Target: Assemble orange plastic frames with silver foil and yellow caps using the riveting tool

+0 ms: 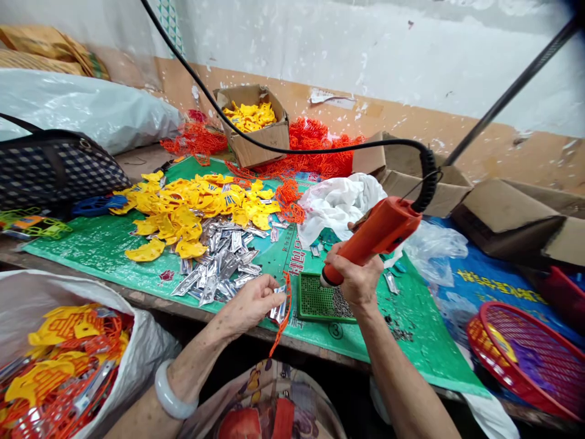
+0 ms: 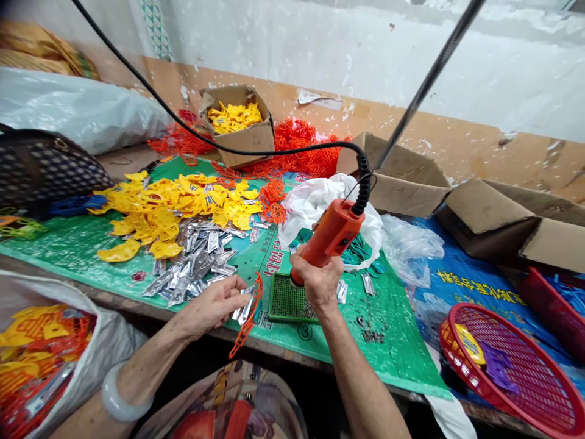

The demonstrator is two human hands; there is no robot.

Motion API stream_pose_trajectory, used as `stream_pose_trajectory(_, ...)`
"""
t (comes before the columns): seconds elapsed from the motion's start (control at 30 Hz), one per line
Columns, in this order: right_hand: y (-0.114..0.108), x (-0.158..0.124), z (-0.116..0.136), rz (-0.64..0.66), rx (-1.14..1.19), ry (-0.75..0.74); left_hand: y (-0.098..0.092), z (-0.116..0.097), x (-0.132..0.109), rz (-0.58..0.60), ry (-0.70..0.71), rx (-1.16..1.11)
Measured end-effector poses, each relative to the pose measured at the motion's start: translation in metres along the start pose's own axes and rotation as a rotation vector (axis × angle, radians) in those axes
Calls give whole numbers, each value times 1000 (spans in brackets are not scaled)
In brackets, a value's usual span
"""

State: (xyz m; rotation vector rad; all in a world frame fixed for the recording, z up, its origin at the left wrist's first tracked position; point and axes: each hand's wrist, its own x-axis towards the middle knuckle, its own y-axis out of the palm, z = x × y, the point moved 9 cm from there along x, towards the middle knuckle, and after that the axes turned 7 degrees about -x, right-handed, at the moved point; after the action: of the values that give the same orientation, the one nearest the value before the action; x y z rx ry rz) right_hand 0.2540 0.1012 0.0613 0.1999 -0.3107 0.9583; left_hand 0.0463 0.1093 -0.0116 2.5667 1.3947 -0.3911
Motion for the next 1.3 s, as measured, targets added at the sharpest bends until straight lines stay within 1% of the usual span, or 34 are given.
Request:
stream_pose_trajectory(0.1,-3,2,9,-15,33,-8,3,0,3,-9,25,-4)
stream_pose_trajectory(0.2,-1,1,31,-3,131,-21,5,5,8,-29,29,9)
stream_pose_trajectory(0.33,14,-8,66,100,292,-17,9,12,11,-29,31,-14)
stream_pose_trajectory(0.43,28,-20,82,180,336,-18,10,12,11,-21,48,-36)
stream_pose_trajectory(0.57,42,-36,81,234,320,17,15,8,9,5,62,-126)
stream_pose_trajectory(0.7,50,-43,75,259,339,43,16,7,8,2,62,-177)
stream_pose_trajectory(0.9,52,-44,71,264,353,64,15,11,8,-12,60,-199)
stream_pose_trajectory(1.3,54,-44,63,230,351,99,17,6,4,-28,52,-261)
